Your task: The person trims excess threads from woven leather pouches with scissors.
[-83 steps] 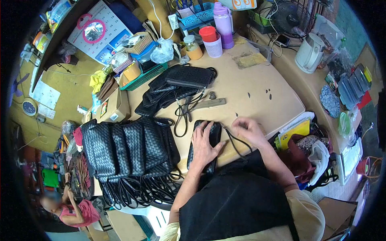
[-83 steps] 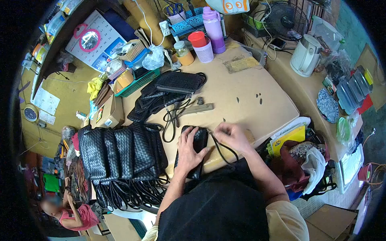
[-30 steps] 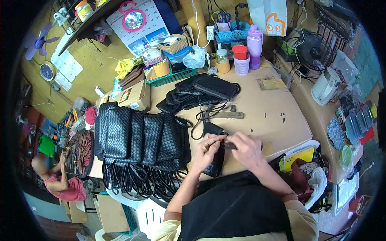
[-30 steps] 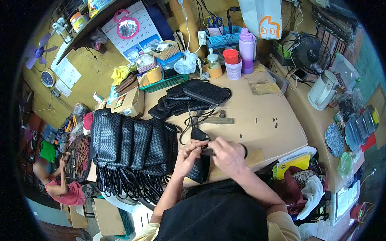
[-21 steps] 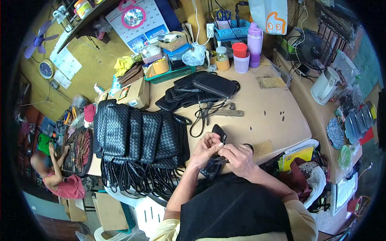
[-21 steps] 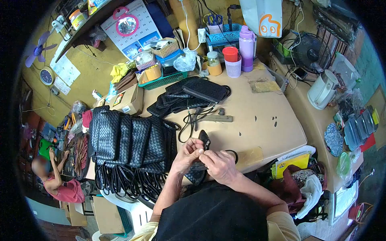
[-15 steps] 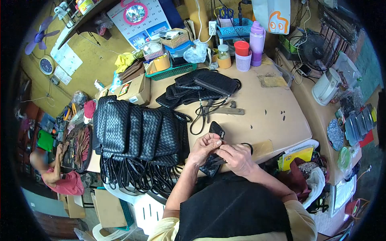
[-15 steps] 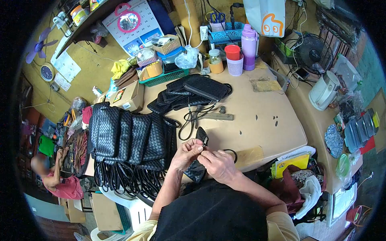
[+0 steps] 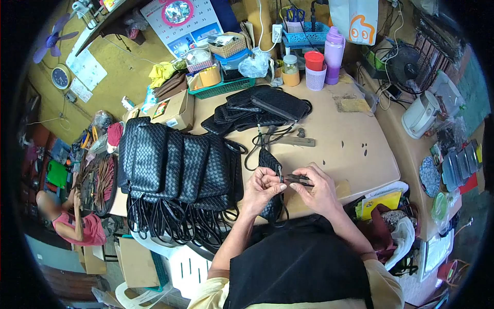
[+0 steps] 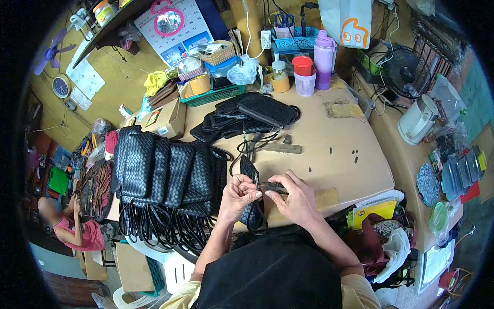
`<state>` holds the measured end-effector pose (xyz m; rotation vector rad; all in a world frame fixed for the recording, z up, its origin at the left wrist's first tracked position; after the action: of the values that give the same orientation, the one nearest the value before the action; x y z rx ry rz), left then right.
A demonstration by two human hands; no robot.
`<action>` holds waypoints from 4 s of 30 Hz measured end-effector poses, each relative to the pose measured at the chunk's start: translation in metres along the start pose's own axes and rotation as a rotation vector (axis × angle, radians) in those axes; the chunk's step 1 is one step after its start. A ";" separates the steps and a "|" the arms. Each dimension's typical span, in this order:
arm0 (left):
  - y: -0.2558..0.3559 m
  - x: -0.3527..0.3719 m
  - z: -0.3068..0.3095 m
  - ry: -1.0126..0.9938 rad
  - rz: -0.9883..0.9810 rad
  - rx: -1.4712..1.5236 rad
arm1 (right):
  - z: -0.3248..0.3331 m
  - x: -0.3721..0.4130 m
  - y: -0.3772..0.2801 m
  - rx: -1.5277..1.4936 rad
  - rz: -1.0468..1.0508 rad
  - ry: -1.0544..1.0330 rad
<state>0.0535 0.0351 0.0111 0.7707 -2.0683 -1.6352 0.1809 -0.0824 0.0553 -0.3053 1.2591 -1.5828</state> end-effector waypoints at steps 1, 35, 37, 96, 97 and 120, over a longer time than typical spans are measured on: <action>0.000 0.000 0.000 0.002 0.003 0.000 | -0.001 0.000 0.000 -0.001 -0.002 -0.002; 0.003 0.004 -0.008 -0.043 0.029 0.097 | -0.029 -0.004 0.044 -0.998 -0.422 0.112; 0.003 0.003 -0.007 0.031 0.032 -0.012 | -0.024 -0.006 0.038 -0.918 -0.355 0.175; -0.062 -0.029 -0.063 -0.058 -0.459 -1.205 | 0.007 0.055 0.099 -0.007 -0.503 0.013; -0.066 -0.029 -0.065 -0.034 -0.457 -1.208 | 0.005 0.056 0.101 -0.025 -0.482 0.017; -0.058 -0.014 -0.025 0.097 -0.294 -1.200 | 0.002 -0.002 0.142 0.076 -0.379 0.345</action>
<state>0.0900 0.0150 -0.0388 0.6535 -0.6098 -2.4418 0.2618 -0.0686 -0.0608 -0.2381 1.4585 -2.0694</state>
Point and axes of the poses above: each hand's wrist, its own x-axis away from the middle knuckle, its own z-axis out of the back of the hand, y = z × x, the point moved 4 cm from there along -x, towards the middle knuckle, and after that the axes turned 6 degrees about -x, right-handed, at the moved point
